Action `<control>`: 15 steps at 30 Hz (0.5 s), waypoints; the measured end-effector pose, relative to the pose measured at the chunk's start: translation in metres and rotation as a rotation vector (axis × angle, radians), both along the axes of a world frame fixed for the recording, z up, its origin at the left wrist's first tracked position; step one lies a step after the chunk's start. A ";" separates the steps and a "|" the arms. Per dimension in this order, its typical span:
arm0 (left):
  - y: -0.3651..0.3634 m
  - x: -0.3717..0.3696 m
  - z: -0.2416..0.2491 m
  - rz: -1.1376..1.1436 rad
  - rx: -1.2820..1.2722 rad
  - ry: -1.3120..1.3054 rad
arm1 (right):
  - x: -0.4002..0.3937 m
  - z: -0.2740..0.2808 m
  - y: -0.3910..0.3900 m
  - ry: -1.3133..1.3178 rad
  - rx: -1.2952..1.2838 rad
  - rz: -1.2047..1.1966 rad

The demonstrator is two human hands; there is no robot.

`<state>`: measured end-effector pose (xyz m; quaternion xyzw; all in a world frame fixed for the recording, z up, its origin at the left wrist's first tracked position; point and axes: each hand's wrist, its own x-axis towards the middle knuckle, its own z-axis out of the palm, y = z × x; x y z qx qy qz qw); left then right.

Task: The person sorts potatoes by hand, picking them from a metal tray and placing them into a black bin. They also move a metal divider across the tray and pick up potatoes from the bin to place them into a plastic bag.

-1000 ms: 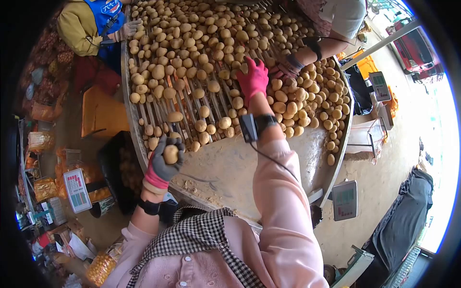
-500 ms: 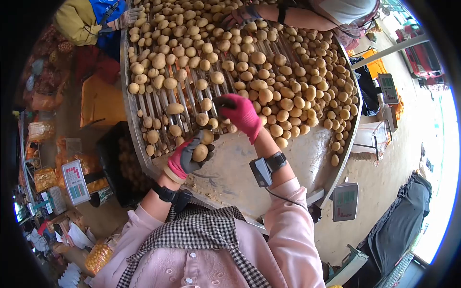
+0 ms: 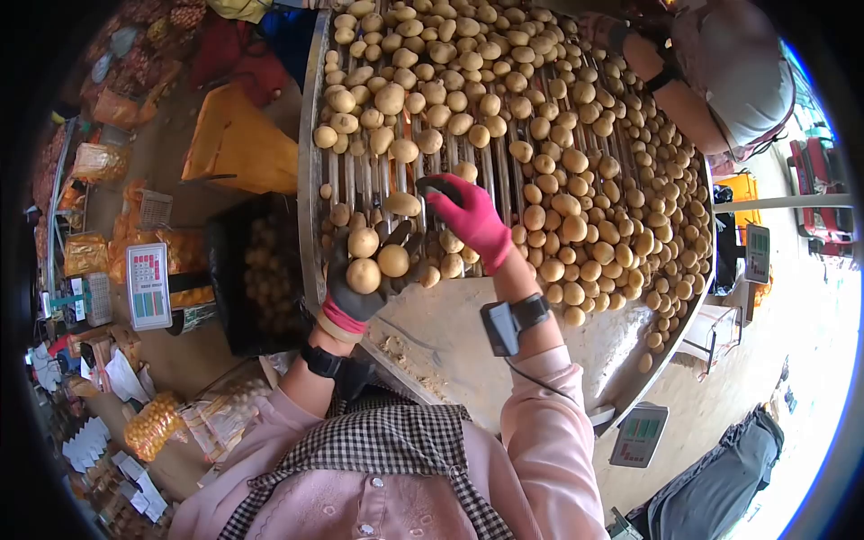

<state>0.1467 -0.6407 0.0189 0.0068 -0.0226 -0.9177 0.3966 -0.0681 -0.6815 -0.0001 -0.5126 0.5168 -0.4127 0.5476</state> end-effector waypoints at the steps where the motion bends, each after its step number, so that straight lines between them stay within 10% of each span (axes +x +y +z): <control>1: -0.001 0.003 -0.006 0.007 -0.005 0.004 | 0.011 -0.005 -0.010 0.290 -0.129 -0.025; 3: 0.005 0.010 -0.036 0.311 -0.596 -1.098 | 0.034 -0.009 -0.023 0.492 -0.360 -0.051; 9: -0.004 0.038 -0.008 0.209 0.076 -0.301 | 0.054 -0.007 -0.117 0.890 -0.635 -0.227; 15: -0.010 0.067 -0.019 0.166 0.171 -0.137 | 0.078 -0.003 -0.207 1.452 -0.410 0.302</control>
